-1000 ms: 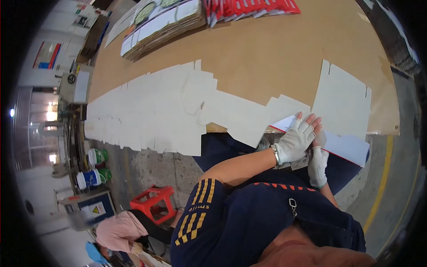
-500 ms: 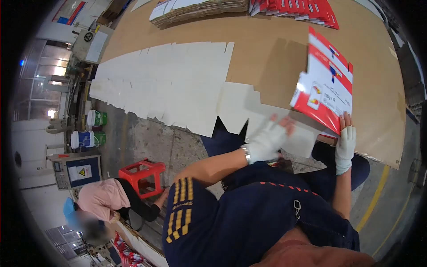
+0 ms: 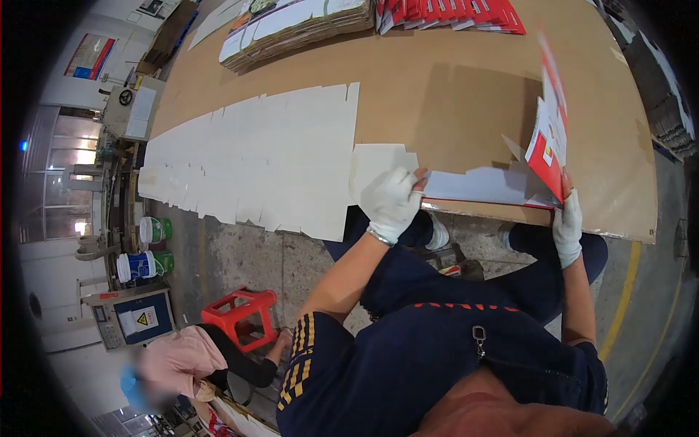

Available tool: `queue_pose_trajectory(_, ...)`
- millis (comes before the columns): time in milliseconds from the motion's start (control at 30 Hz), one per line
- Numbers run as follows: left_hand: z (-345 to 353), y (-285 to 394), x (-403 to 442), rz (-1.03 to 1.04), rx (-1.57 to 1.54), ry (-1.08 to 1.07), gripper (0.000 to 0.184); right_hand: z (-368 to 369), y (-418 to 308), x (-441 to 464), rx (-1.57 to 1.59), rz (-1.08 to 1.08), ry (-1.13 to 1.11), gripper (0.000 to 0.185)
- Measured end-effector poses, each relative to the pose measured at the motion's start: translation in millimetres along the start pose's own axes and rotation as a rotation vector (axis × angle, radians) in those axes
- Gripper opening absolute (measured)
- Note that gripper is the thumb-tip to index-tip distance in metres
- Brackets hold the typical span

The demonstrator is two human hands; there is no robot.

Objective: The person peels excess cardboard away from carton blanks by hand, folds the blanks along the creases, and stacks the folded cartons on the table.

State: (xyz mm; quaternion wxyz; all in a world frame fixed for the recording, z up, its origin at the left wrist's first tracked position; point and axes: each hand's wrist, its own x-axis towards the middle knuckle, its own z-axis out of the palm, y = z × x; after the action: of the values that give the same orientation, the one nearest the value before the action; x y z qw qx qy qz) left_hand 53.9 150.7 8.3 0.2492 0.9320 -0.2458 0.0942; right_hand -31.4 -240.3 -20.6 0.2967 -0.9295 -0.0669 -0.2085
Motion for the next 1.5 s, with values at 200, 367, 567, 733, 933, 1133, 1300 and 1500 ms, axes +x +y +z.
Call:
queue_pose_trajectory(200,16.4,25.2,5.0,0.077,0.157,-0.127,0.079,-2.2,-64.5,15.2,-0.318,-0.214,-0.325,0.068)
queue_pose_trajectory(367,-30.6,24.6,-16.7,0.157,0.134,-0.402,0.110,19.2,-96.5,30.8,-0.233,-0.326,-0.466,0.062)
queue_pose_trajectory(567,-73.7,-36.9,-52.5,0.109,0.362,-0.323,0.095,23.3,-91.8,17.3,-0.307,-0.258,-0.500,0.075)
queue_pose_trajectory(733,-49.5,-26.6,-36.2,-0.353,-0.328,0.320,0.114,24.1,-95.1,18.5,-0.312,-0.233,-0.501,0.072)
queue_pose_trajectory(933,23.2,-8.7,-12.2,-0.585,-1.093,0.553,0.084,20.7,-97.5,19.1,-0.292,-0.238,-0.480,0.069)
queue_pose_trajectory(1133,59.9,-25.5,-16.5,-0.182,-0.503,0.310,0.056,19.0,-88.8,22.6,-0.396,-0.371,-0.484,0.058)
queue_pose_trajectory(1300,30.3,-10.7,2.5,0.323,0.064,-0.180,0.078,30.1,-75.6,24.5,-0.426,-0.503,-0.386,0.054)
queue_pose_trajectory(1500,26.3,17.6,8.2,0.212,0.146,-0.280,0.077,34.6,-68.3,18.9,-0.486,-0.537,-0.417,0.053)
